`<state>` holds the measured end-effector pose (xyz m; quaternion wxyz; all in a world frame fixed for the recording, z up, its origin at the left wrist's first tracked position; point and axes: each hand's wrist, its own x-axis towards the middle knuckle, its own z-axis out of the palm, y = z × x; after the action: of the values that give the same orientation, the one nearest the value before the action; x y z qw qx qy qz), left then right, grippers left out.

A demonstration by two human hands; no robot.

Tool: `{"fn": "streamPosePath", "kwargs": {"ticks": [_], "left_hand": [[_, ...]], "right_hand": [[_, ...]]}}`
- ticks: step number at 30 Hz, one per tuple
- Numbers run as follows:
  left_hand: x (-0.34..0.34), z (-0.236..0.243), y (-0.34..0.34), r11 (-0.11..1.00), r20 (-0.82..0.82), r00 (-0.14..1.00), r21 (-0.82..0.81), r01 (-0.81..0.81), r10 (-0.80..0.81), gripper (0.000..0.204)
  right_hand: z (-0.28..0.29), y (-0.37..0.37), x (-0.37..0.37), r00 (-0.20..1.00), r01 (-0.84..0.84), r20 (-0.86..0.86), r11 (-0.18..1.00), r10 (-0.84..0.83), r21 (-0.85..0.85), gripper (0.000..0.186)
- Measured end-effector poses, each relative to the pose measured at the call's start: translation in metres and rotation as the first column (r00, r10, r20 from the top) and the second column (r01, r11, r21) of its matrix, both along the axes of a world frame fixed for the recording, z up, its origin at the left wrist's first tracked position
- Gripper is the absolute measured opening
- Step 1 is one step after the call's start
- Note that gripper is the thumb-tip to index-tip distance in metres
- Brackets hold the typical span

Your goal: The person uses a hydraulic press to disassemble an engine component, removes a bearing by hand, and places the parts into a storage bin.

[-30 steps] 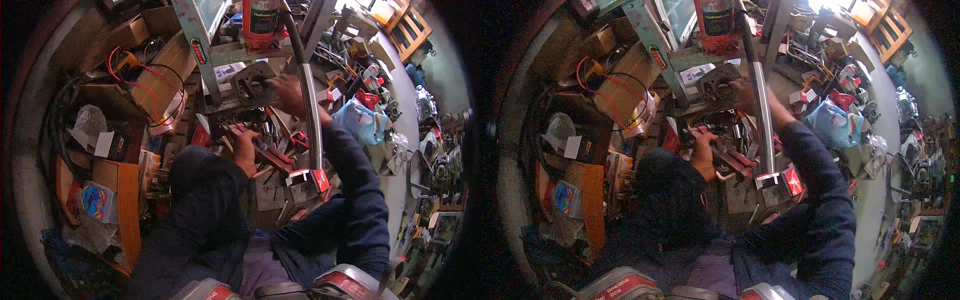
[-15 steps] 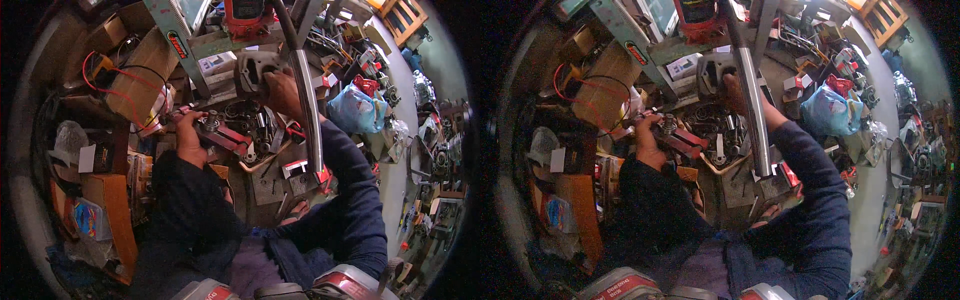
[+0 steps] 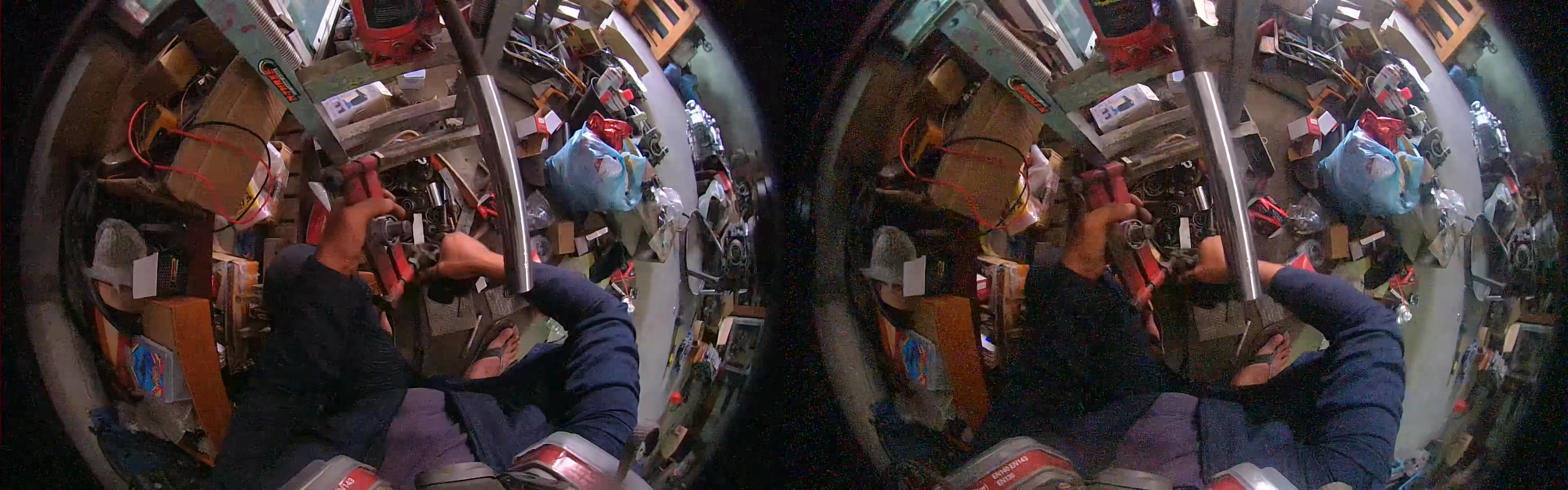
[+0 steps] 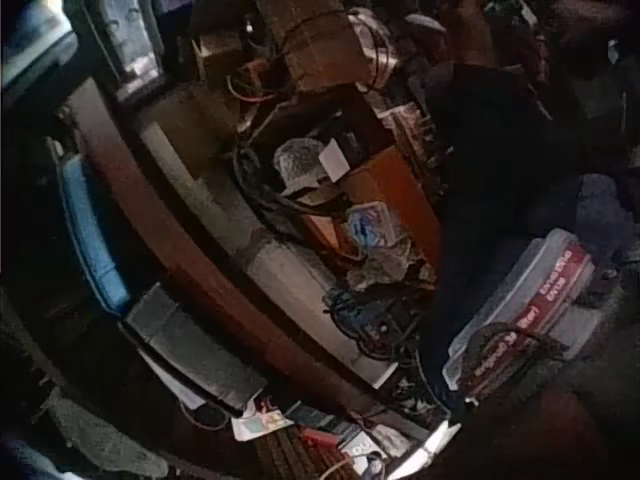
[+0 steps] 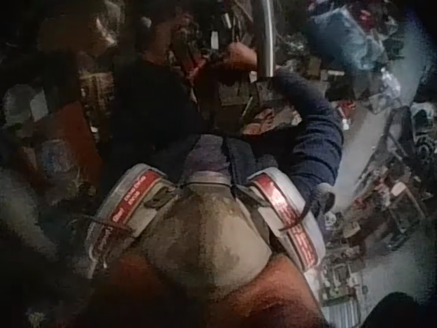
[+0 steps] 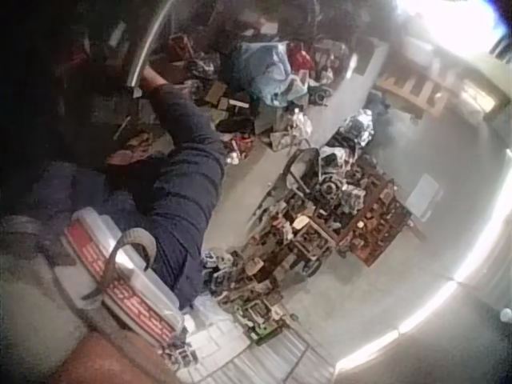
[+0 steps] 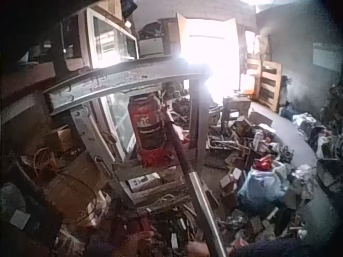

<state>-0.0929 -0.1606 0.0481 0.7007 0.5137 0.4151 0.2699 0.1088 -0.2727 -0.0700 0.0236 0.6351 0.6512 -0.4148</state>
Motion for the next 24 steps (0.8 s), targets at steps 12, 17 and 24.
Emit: {"fn": "streamPosePath", "kwargs": {"ticks": [12,17,24], "left_hand": [[0.005,0.033,0.001,0.86,0.097,0.877,-0.276,-0.43,0.47,0.03],[-0.013,0.018,0.004,0.726,0.02,0.865,-0.554,-0.408,0.501,0.039],[-0.02,-0.015,0.015,0.735,0.067,0.85,-0.541,-0.409,0.523,0.043]], "right_hand": [[-0.164,-0.117,-0.03,0.613,-0.733,-0.01,0.574,0.79,0.366,0.048],[-0.081,-0.08,-0.027,0.623,-0.695,-0.378,0.706,0.684,0.133,0.025],[-0.111,0.03,0.015,0.909,-0.305,-0.305,0.952,0.285,-0.02,0.054]]}}
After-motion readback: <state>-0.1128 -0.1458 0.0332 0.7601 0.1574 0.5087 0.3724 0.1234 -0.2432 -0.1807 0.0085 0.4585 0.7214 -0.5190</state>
